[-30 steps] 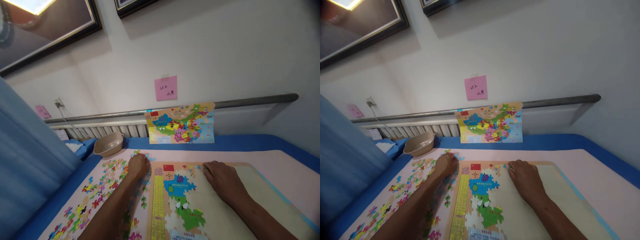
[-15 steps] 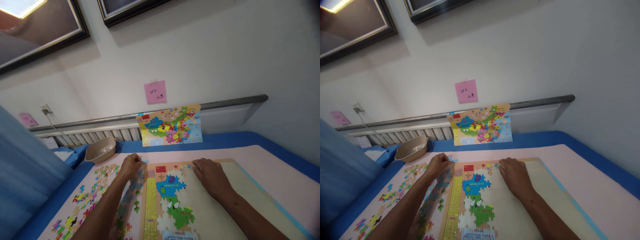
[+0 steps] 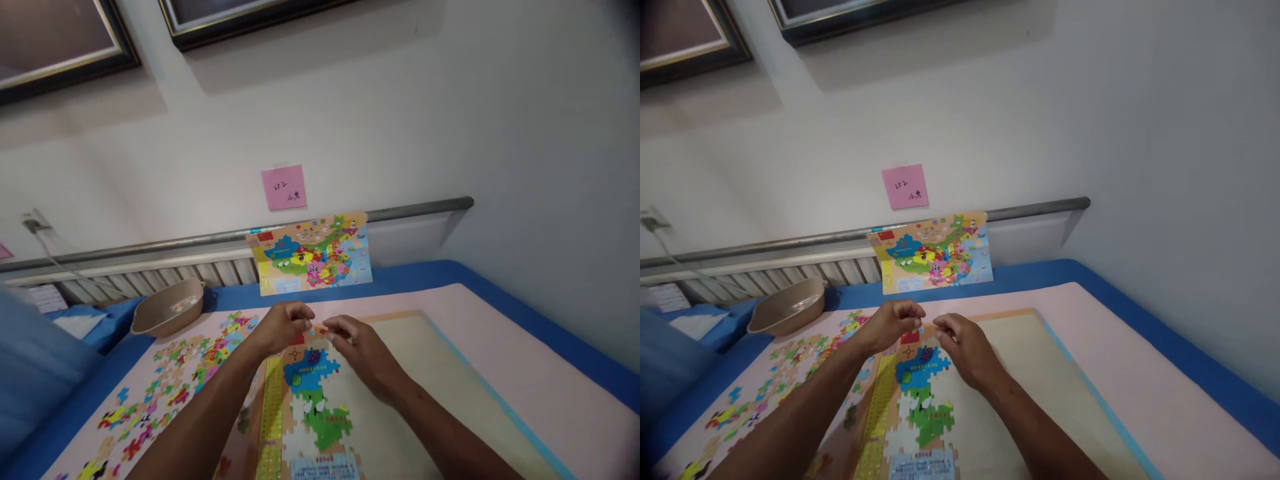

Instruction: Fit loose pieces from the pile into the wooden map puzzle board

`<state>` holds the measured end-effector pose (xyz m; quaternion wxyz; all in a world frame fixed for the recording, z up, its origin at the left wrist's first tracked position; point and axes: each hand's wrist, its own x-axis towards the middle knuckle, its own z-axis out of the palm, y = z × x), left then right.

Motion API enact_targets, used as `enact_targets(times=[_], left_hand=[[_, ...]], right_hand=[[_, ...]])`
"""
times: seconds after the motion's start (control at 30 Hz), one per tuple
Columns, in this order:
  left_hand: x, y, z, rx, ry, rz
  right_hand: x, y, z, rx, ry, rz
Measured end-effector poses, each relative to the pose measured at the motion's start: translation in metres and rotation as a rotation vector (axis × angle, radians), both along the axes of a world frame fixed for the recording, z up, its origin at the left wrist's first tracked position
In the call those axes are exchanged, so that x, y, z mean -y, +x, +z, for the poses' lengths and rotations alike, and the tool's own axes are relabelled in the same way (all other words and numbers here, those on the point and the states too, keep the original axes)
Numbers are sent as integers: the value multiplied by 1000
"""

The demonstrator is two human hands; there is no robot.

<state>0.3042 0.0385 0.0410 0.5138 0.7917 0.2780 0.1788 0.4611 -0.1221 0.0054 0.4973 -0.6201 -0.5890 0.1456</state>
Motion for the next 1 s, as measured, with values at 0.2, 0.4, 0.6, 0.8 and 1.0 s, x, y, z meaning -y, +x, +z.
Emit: enact_targets(times=[0.2,0.4,0.6,0.8,1.0], left_hand=[[10,22,-1,28,-34,-46],[14,34,-12,41,-62,-37],[17,30,-15,49,-13,8],[23,39,-12,68,13,57],[25,66,-14,90,-30,90]], right_hand=[[0,1,-1,-64,13,49],[-2,6,-3,-3,9,-5],[0,14,-8,45,4,-50],[0,29,-1,41,36,-64],[0,47,-2,73,29,-105]])
